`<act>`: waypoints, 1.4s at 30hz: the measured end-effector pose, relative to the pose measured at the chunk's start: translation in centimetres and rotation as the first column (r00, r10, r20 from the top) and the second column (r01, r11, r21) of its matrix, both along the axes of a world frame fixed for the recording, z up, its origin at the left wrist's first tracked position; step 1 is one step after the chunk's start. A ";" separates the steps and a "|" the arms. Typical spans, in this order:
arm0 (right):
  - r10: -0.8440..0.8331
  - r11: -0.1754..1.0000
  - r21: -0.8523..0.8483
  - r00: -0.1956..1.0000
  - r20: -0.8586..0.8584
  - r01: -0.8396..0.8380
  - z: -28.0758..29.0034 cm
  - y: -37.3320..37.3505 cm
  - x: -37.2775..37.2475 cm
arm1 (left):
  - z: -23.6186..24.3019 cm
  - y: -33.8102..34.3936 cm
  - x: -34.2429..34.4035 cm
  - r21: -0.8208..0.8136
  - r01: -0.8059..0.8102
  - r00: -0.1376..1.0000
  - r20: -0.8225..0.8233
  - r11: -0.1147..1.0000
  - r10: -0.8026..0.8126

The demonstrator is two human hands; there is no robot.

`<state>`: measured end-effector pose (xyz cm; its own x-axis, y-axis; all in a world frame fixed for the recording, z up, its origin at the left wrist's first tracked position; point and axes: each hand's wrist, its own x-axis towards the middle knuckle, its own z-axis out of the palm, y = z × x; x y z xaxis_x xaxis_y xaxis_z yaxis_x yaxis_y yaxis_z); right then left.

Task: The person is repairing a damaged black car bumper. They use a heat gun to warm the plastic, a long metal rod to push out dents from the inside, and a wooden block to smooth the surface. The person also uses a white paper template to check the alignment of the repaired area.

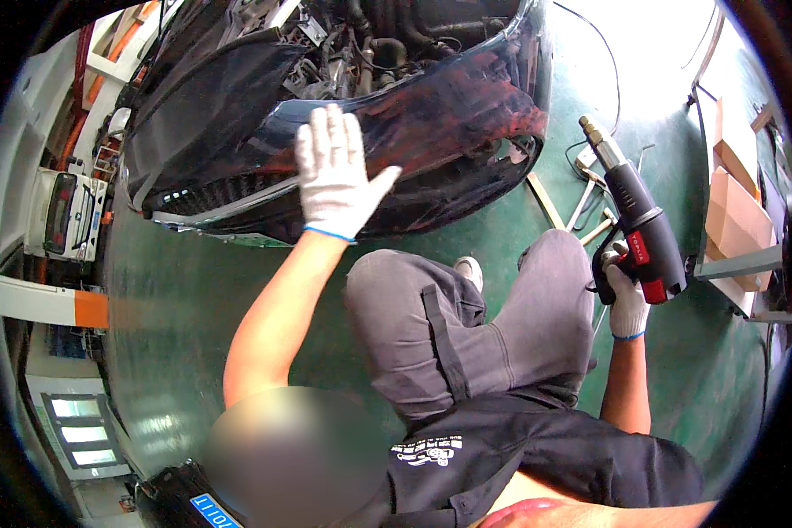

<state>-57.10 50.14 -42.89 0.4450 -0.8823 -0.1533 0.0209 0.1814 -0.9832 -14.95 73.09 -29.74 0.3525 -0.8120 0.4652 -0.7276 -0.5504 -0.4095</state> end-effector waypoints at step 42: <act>-0.090 0.971 -0.238 0.951 -0.295 0.018 4.9 -0.7 -3.1 | -4.0 -26.1 -6.7 0.494 0.432 0.886 -0.072 0.755 -0.459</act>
